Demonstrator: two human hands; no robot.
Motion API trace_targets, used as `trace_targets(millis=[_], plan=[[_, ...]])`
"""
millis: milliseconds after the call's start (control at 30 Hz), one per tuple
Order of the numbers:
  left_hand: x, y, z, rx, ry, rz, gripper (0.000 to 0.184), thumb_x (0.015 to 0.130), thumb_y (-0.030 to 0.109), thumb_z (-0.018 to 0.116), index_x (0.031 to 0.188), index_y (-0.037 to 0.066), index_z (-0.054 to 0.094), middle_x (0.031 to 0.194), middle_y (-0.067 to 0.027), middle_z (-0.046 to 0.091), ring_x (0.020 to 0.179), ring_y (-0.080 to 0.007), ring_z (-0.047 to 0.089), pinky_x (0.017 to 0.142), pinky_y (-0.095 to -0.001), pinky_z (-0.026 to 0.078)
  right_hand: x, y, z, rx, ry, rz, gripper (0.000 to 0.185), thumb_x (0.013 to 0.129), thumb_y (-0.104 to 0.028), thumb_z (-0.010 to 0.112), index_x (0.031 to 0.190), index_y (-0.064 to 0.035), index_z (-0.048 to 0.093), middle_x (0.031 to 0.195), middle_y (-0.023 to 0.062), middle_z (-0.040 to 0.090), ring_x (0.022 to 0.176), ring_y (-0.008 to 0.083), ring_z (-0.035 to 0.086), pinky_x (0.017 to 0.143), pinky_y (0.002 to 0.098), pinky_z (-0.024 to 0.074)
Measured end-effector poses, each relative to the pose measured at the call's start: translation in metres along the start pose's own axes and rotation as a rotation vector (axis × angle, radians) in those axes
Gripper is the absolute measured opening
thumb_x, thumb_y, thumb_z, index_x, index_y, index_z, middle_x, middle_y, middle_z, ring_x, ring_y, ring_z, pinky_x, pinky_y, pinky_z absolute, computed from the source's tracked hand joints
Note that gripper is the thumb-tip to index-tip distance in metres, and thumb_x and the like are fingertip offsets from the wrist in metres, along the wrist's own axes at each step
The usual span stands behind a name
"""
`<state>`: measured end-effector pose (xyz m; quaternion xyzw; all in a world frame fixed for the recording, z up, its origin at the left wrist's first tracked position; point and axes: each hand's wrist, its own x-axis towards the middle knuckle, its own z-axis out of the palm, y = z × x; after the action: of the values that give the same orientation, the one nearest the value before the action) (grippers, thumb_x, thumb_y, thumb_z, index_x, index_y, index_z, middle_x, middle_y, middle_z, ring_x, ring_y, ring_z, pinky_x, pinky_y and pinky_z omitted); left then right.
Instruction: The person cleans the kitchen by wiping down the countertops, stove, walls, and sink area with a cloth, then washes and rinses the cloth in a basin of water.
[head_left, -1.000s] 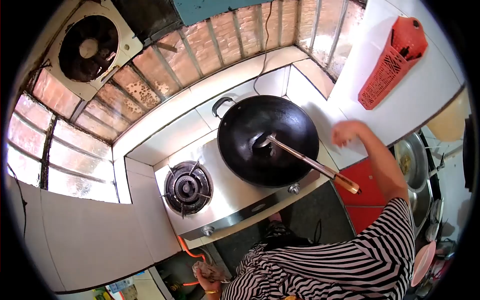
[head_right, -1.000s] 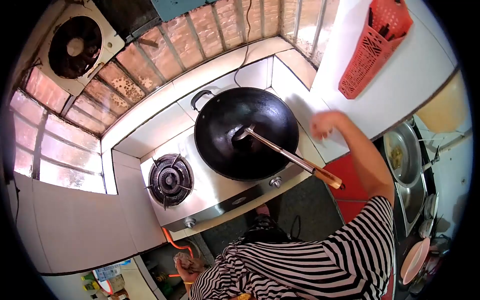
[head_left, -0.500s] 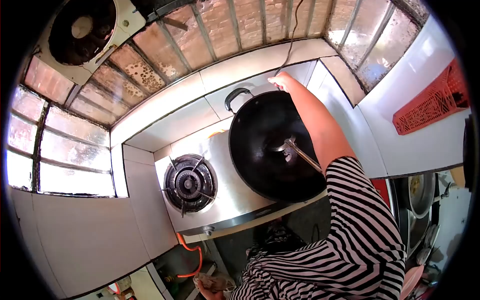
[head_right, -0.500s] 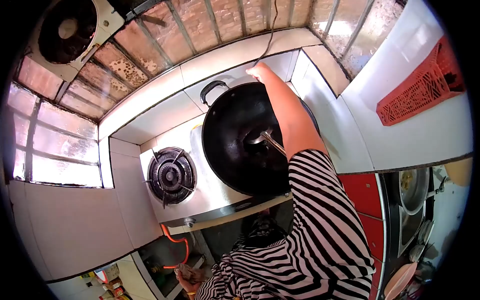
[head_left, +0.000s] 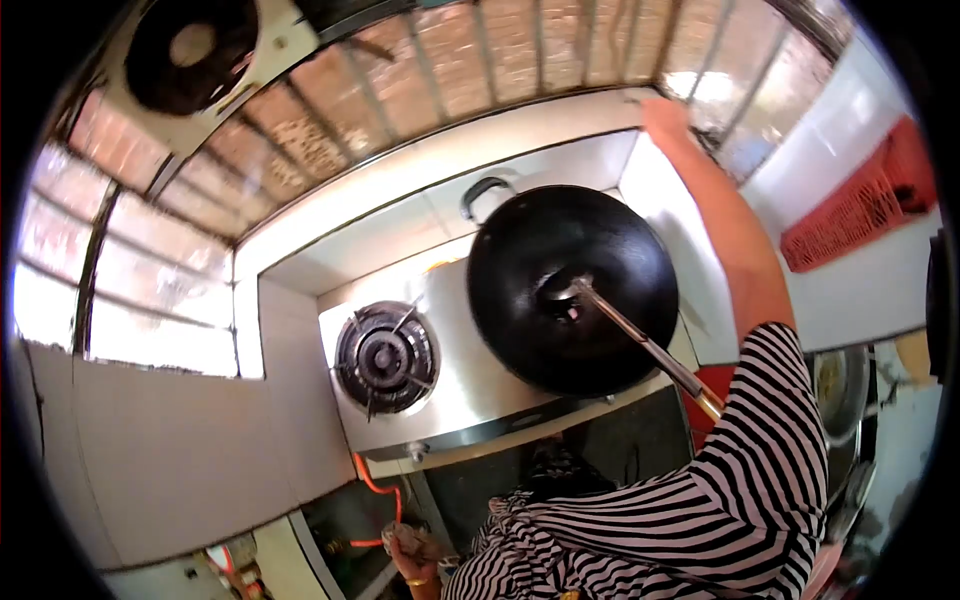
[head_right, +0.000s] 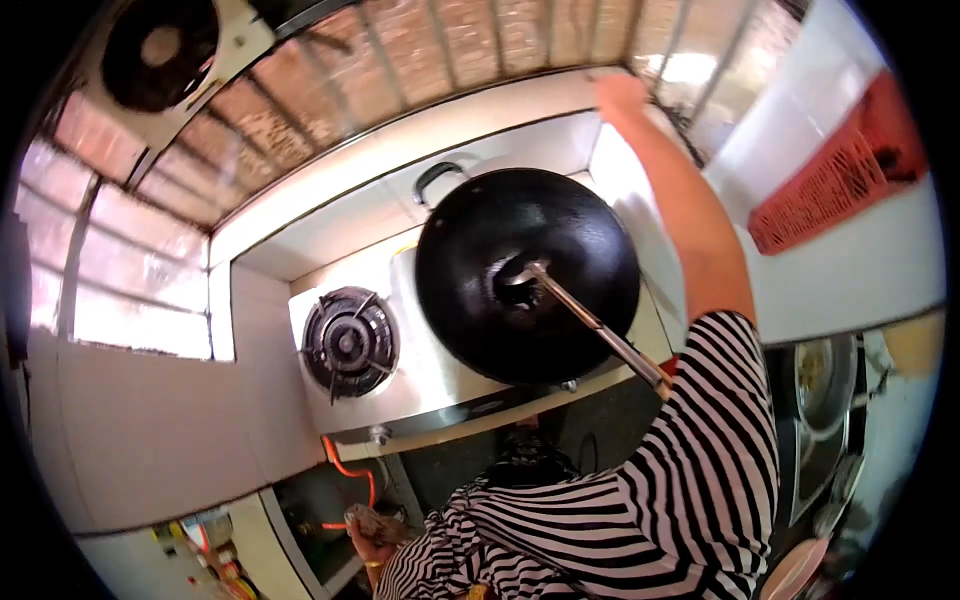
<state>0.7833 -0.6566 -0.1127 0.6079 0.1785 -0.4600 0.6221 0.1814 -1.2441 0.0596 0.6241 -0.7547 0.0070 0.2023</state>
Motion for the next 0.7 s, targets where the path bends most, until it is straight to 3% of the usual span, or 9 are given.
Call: trace_targets(millis=[67, 133, 200, 300, 400, 467, 567, 633, 700], plan=[[0.003, -0.002, -0.006, -0.017, -0.161, -0.055, 0.032, 0.084, 0.031, 0.044, 0.104, 0.008, 0.052, 0.096, -0.0052, 0.055, 0.088, -0.0213, 0.053, 0.075, -0.0365, 0.044, -0.003, 0.039, 0.025, -0.070, -0.034, 0.004, 0.024, 0.079, -0.016, 0.041, 0.078, -0.0055, 0.062, 0.075, 0.0145, 0.060, 0.073, 0.0280, 0.060, 0.061, 0.0402, 0.0475], [-0.023, -0.001, 0.019, -0.074, -0.166, -0.016, 0.030, 0.084, 0.031, 0.044, 0.102, 0.008, 0.052, 0.095, -0.0049, 0.056, 0.086, -0.0209, 0.053, 0.074, -0.0361, 0.045, -0.013, 0.080, 0.066, -0.073, -0.038, 0.067, 0.022, 0.079, -0.019, 0.042, 0.082, -0.0075, 0.061, 0.080, 0.0115, 0.061, 0.077, 0.0260, 0.060, 0.065, 0.0390, 0.0478], [-0.037, 0.001, 0.040, -0.110, -0.189, 0.013, 0.028, 0.084, 0.030, 0.044, 0.100, 0.008, 0.052, 0.094, -0.0046, 0.056, 0.085, -0.0205, 0.053, 0.073, -0.0356, 0.045, -0.020, 0.114, 0.113, -0.139, -0.318, 0.071, 0.024, 0.082, -0.016, 0.038, 0.089, -0.0072, 0.060, 0.096, 0.0138, 0.058, 0.089, 0.0281, 0.057, 0.074, 0.0392, 0.0465], [-0.046, 0.000, 0.048, -0.087, -0.165, 0.019, 0.027, 0.084, 0.029, 0.044, 0.099, 0.009, 0.053, 0.092, -0.0041, 0.056, 0.083, -0.0202, 0.054, 0.073, -0.0360, 0.045, -0.043, 0.110, 0.104, -0.097, -0.367, 0.293, 0.024, 0.080, -0.013, 0.040, 0.091, -0.0051, 0.059, 0.098, 0.0150, 0.057, 0.091, 0.0314, 0.056, 0.074, 0.0429, 0.0460], [-0.043, -0.001, 0.049, -0.033, -0.222, 0.068, 0.028, 0.084, 0.030, 0.044, 0.101, 0.009, 0.053, 0.090, -0.0049, 0.056, 0.081, -0.0199, 0.054, 0.072, -0.0349, 0.045, -0.035, 0.116, 0.100, -0.033, -0.306, 0.269, 0.023, 0.080, -0.012, 0.040, 0.091, -0.0047, 0.059, 0.097, 0.0153, 0.057, 0.091, 0.0326, 0.056, 0.073, 0.0436, 0.0464], [-0.036, -0.003, 0.052, -0.073, -0.150, 0.076, 0.031, 0.083, 0.031, 0.044, 0.107, 0.012, 0.049, 0.099, -0.0040, 0.055, 0.086, -0.0199, 0.053, 0.072, -0.0357, 0.046, -0.026, 0.110, 0.078, -0.104, -0.219, 0.118, 0.022, 0.079, -0.013, 0.040, 0.085, -0.0030, 0.058, 0.093, 0.0159, 0.058, 0.088, 0.0332, 0.056, 0.071, 0.0439, 0.0465], [-0.035, 0.009, 0.079, 0.049, -0.392, 0.203, 0.039, 0.085, 0.036, 0.039, 0.115, 0.011, 0.043, 0.106, -0.0037, 0.052, 0.093, -0.0179, 0.051, 0.077, -0.0330, 0.044, -0.021, 0.059, 0.004, 0.053, -0.097, 0.062, 0.021, 0.078, -0.016, 0.041, 0.077, -0.0008, 0.057, 0.090, 0.0181, 0.057, 0.084, 0.0345, 0.055, 0.071, 0.0417, 0.0446], [-0.055, 0.022, 0.131, 0.039, -0.359, 0.284, 0.043, 0.086, 0.037, 0.036, 0.119, 0.010, 0.039, 0.112, -0.0049, 0.048, 0.095, -0.0172, 0.050, 0.077, -0.0319, 0.043, -0.016, 0.025, -0.028, 0.168, -0.124, -0.363, 0.023, 0.077, -0.020, 0.044, 0.078, -0.0006, 0.056, 0.089, 0.0183, 0.057, 0.084, 0.0347, 0.054, 0.072, 0.0404, 0.0429], [-0.070, 0.041, 0.166, 0.161, -0.688, 0.335, 0.046, 0.087, 0.038, 0.034, 0.122, 0.009, 0.036, 0.117, -0.0058, 0.044, 0.096, -0.0159, 0.049, 0.077, -0.0301, 0.042, -0.046, -0.043, -0.085, 0.646, -0.146, -0.664, 0.026, 0.073, -0.020, 0.051, 0.092, -0.0038, 0.058, 0.083, 0.0163, 0.059, 0.077, 0.0303, 0.056, 0.070, 0.0362, 0.0436]])
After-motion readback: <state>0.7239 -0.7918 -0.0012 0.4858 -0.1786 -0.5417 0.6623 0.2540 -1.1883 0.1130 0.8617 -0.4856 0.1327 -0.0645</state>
